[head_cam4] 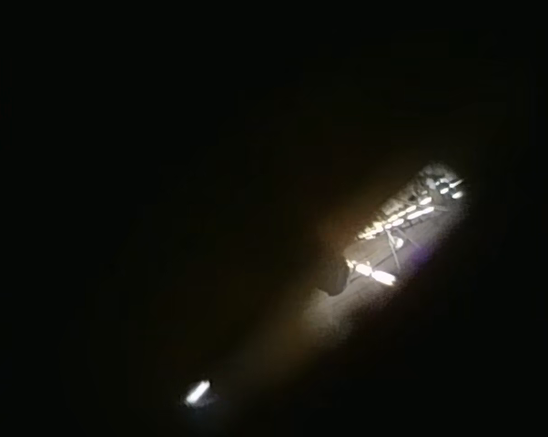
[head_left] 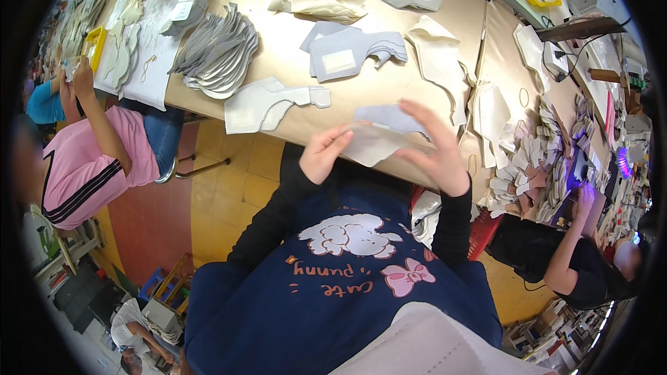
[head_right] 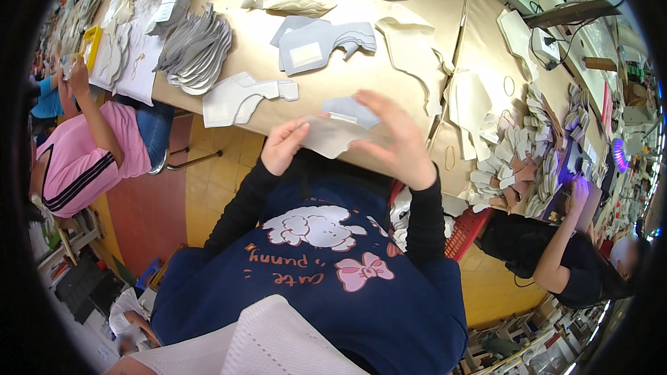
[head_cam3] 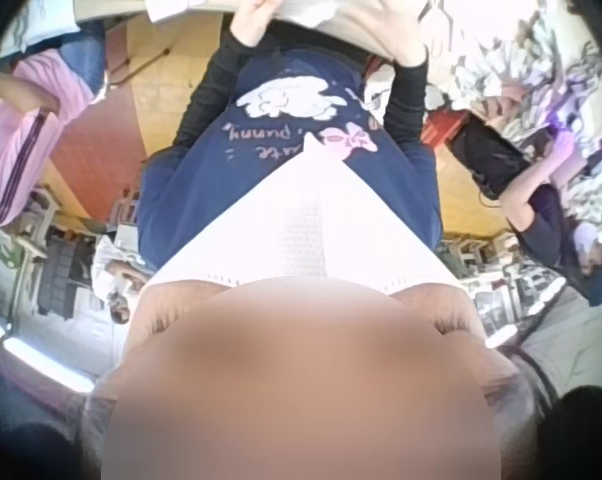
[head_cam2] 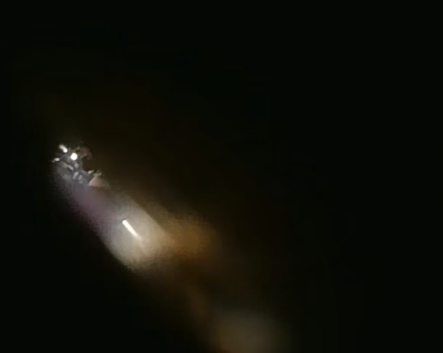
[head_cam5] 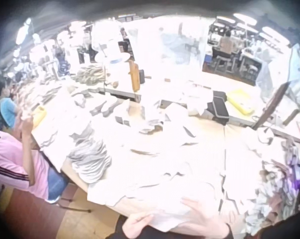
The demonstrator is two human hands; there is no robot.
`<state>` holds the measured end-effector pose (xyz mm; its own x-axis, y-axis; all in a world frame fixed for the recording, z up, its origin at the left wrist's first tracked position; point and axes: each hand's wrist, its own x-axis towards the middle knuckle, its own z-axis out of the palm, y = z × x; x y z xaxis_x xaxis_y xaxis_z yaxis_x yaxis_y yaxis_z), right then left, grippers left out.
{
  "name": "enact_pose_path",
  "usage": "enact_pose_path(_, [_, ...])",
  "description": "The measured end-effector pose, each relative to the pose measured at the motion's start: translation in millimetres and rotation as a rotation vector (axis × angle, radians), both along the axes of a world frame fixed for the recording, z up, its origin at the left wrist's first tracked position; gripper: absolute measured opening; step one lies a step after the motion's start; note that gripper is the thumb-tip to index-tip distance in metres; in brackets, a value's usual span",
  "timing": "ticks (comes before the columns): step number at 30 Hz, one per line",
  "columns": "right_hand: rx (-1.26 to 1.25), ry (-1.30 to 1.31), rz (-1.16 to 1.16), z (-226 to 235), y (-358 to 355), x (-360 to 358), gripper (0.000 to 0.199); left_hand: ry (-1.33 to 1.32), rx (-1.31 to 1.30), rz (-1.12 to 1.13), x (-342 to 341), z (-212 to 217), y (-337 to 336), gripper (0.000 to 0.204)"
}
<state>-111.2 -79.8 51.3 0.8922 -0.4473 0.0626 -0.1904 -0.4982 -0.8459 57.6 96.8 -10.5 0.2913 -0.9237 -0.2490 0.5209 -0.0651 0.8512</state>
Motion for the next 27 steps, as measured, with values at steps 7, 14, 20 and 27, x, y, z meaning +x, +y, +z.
enact_pose_path(7, [0.564, 0.119, -0.111, -23, 18, 21, 0.062, -0.269, 0.074, 0.01, -7, -11, -3, 0.033])
enact_pose_path(14, [0.458, 0.196, -0.172, -42, -9, 11, 0.044, -0.795, 0.307, 0.081, 16, -26, 13, 0.023])
enact_pose_path(20, [0.369, 0.162, -0.096, -54, -14, 19, 0.038, -0.876, 0.326, 0.105, 8, -31, 7, 0.021])
enact_pose_path(27, [0.389, 0.209, -0.08, -56, -18, 34, 0.036, -0.944, 0.298, 0.119, 6, -37, 6, 0.02])
